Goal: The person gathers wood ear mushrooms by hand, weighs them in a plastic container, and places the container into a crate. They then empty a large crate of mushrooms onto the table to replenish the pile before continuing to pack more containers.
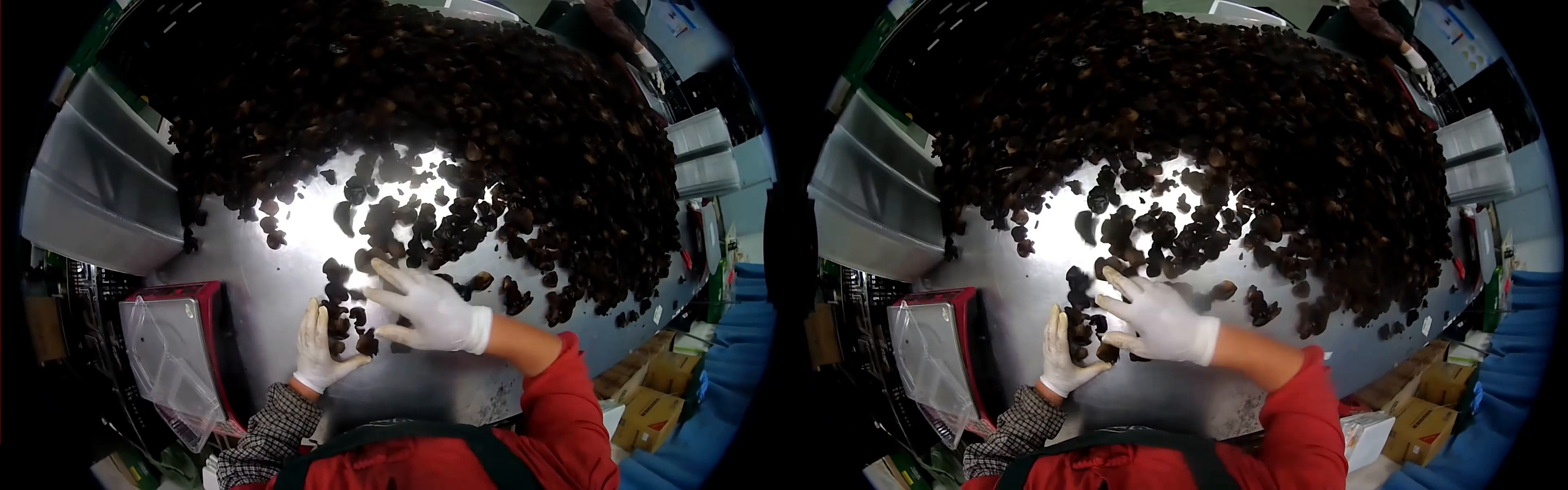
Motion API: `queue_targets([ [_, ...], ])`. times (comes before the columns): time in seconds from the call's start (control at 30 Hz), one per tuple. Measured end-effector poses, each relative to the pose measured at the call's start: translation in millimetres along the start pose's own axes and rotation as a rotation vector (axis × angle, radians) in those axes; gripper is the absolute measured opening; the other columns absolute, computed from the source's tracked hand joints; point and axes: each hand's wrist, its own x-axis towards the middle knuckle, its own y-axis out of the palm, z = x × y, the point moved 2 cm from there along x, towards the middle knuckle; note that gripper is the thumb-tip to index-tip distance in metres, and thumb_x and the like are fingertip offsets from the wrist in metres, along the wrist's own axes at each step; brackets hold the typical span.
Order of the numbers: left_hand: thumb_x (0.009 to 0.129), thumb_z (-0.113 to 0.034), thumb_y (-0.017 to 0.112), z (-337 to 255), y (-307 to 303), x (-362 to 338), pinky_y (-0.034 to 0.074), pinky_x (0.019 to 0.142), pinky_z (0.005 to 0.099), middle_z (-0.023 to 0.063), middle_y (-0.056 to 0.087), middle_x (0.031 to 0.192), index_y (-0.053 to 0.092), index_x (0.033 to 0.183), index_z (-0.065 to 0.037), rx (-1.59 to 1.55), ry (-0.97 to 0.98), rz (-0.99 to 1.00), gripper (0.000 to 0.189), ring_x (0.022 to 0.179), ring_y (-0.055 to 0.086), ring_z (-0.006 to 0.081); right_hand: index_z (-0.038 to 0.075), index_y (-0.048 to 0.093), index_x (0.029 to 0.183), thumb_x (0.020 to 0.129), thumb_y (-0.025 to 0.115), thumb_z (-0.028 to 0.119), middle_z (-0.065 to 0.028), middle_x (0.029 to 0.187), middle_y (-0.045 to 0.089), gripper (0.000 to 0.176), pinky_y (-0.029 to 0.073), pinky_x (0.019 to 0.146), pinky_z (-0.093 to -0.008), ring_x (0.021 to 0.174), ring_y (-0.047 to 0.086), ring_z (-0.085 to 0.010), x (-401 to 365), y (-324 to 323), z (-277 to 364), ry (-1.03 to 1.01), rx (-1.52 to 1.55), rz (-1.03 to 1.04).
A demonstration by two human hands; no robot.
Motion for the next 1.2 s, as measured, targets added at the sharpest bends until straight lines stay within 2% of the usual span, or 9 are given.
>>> queue_targets([
  [0.1,0.052,-0.049,0.087,0,0,0,0.034,0.105,0.0506,0.0297,0.027,0.144,0.022,0.143,0.002,0.002,0.008,-0.003,0.123,0.128,0.036,0.0443,0.004,0.061,0.116,0.082,0.066,0.031,-0.0187,0.115,0.059,0.043,0.049,0.085,-0.0412,0.100,0.060,-0.0335,19,-37,-49,0.253,-0.012,-0.046],
  [0.2,0.053,-0.050,0.086,0,0,1,0.035,0.103,0.0500,0.0299,0.028,0.144,0.023,0.143,0.002,0.004,0.013,-0.019,0.122,0.127,0.037,0.0441,0.004,0.058,0.115,0.079,0.069,0.034,-0.0213,0.113,0.058,0.048,0.049,0.085,-0.0441,0.104,0.056,-0.0389,60,-103,-141,0.344,-0.316,-0.383],
  [0.27,0.053,-0.050,0.086,0,-1,2,0.036,0.103,0.0493,0.0299,0.028,0.144,0.022,0.143,0.002,0.004,0.005,-0.020,0.122,0.127,0.038,0.0439,0.010,0.050,0.132,0.083,0.062,0.049,-0.0284,0.134,0.044,0.063,0.040,0.100,-0.0476,0.124,0.042,-0.0438,76,-124,-203,0.552,-0.672,-0.573],
  [0.4,0.054,-0.051,0.086,0,2,1,0.036,0.104,0.0483,0.0298,0.029,0.143,0.022,0.143,0.002,0.028,-0.006,-0.055,0.122,0.127,0.038,0.0431,0.015,0.043,0.139,0.085,0.051,0.062,-0.0225,0.147,0.032,0.073,0.028,0.106,-0.0529,0.135,0.029,-0.0391,97,-106,-246,0.878,-0.723,-0.281],
  [0.67,0.054,-0.051,0.086,3,2,-2,0.035,0.105,0.0496,0.0265,0.032,0.143,0.027,0.142,0.002,-0.016,-0.013,-0.063,0.118,0.128,0.039,0.0407,0.006,0.063,0.111,0.077,0.070,0.037,-0.0232,0.128,0.050,0.047,0.046,0.093,-0.0465,0.112,0.052,-0.0395,51,-22,-66,0.024,-0.166,-0.001],
  [0.87,0.055,-0.051,0.085,4,2,-2,0.036,0.104,0.0495,0.0261,0.032,0.143,0.026,0.142,0.002,-0.034,-0.028,-0.071,0.118,0.128,0.039,0.0410,0.004,0.063,0.109,0.081,0.068,0.031,-0.0194,0.116,0.060,0.039,0.049,0.092,-0.0408,0.107,0.058,-0.0349,114,-92,-124,0.173,-0.349,-0.334],
  [0.97,0.056,-0.051,0.085,5,4,-3,0.036,0.104,0.0495,0.0263,0.032,0.143,0.026,0.142,0.002,-0.053,-0.030,-0.083,0.117,0.128,0.039,0.0411,0.014,0.042,0.140,0.085,0.056,0.059,-0.0255,0.145,0.033,0.072,0.034,0.106,-0.0492,0.133,0.032,-0.0405,135,-106,-223,0.667,-0.592,-0.402],
  [1.07,0.056,-0.051,0.085,3,1,-1,0.035,0.104,0.0495,0.0269,0.032,0.143,0.026,0.142,0.002,-0.021,-0.045,-0.064,0.117,0.128,0.039,0.0413,0.016,0.040,0.142,0.084,0.051,0.065,-0.0276,0.151,0.018,0.077,0.024,0.109,-0.0579,0.139,0.019,-0.0431,139,-78,-228,0.847,-0.493,-0.284],
  [1.2,0.055,-0.051,0.085,5,3,-3,0.034,0.105,0.0501,0.0281,0.032,0.142,0.027,0.141,0.004,-0.039,-0.014,-0.068,0.117,0.128,0.039,0.0414,0.014,0.046,0.136,0.083,0.056,0.060,-0.0284,0.149,0.021,0.071,0.022,0.107,-0.0622,0.138,0.019,-0.0456,108,-19,-143,0.423,-0.400,-0.074],
])
